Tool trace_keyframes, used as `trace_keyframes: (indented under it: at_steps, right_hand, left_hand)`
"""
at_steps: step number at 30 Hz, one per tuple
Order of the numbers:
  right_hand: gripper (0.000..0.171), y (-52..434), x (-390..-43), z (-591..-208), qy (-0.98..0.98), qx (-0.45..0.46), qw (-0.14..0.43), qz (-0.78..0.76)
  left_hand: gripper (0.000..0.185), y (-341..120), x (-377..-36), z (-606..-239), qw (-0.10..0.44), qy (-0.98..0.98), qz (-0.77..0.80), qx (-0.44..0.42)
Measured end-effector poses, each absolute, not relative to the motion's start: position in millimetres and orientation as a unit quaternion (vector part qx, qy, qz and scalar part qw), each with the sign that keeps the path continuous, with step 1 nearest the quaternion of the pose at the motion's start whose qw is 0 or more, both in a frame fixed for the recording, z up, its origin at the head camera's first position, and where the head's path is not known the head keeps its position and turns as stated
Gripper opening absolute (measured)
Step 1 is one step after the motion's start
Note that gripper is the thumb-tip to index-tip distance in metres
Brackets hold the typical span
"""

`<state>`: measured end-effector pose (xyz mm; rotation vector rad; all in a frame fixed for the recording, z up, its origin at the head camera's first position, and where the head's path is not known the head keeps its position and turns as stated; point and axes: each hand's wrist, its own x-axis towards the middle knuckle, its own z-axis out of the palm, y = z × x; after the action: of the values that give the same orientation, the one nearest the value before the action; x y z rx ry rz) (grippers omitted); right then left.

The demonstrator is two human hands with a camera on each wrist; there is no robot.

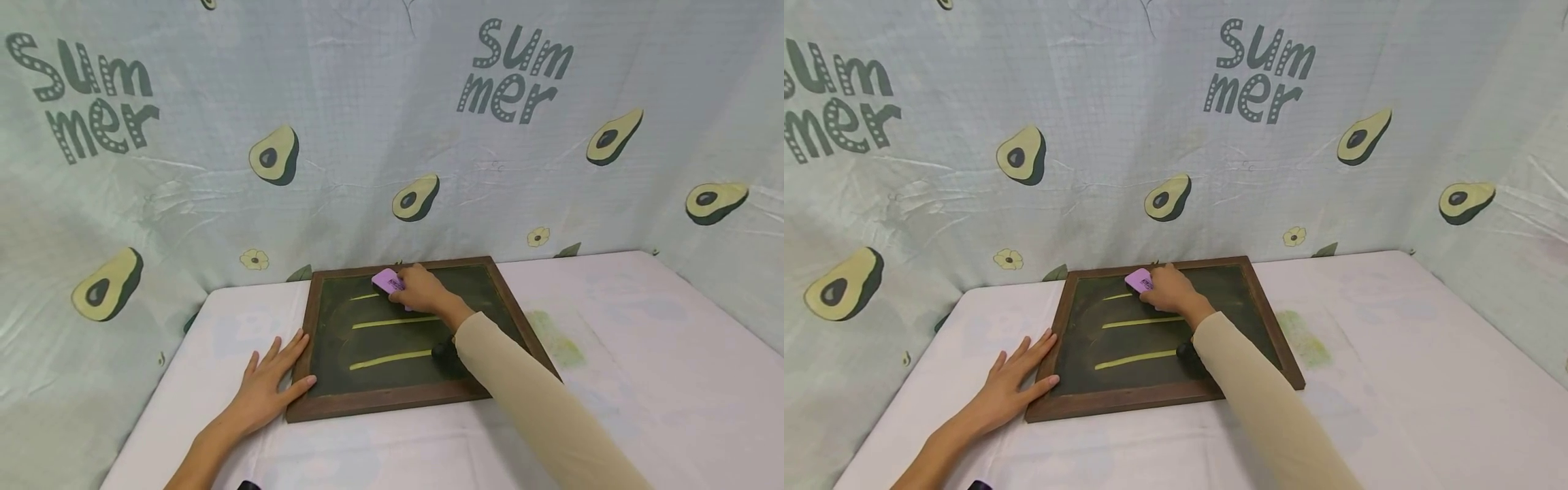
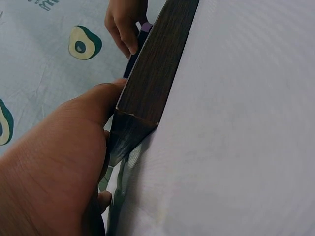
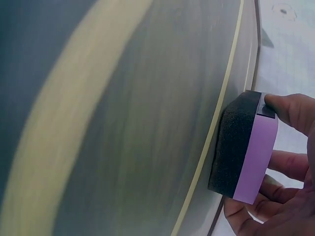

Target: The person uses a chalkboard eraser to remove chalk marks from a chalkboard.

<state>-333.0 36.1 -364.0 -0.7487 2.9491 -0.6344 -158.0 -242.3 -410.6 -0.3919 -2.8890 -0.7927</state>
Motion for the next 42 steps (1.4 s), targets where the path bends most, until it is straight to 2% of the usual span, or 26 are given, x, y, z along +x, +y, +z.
trace_keyframes:
  at_steps: [13,19,27,34,42]
  right_hand:
    - [0.045,-3,-326,-358,0.945,-0.254,0.050,-0.200]
    - [0.051,-9,-326,-357,0.945,-0.255,0.061,-0.197]
    - [0.055,-4,-327,-360,0.940,-0.304,0.054,-0.147]
    - [0.054,23,-333,-356,0.940,-0.310,0.051,-0.131]
    - [0.055,90,-340,-354,0.943,-0.297,0.042,-0.142]
  left_hand:
    - [0.073,-241,-159,-408,0.060,-0.955,-0.259,-0.127]
    - [0.073,-240,-160,-407,0.064,-0.955,-0.257,-0.130]
    - [0.072,-241,-159,-409,0.065,-0.955,-0.260,-0.129]
    - [0.072,-241,-157,-410,0.059,-0.955,-0.262,-0.124]
    - [0.073,-241,-159,-411,0.050,-0.957,-0.259,-0.123]
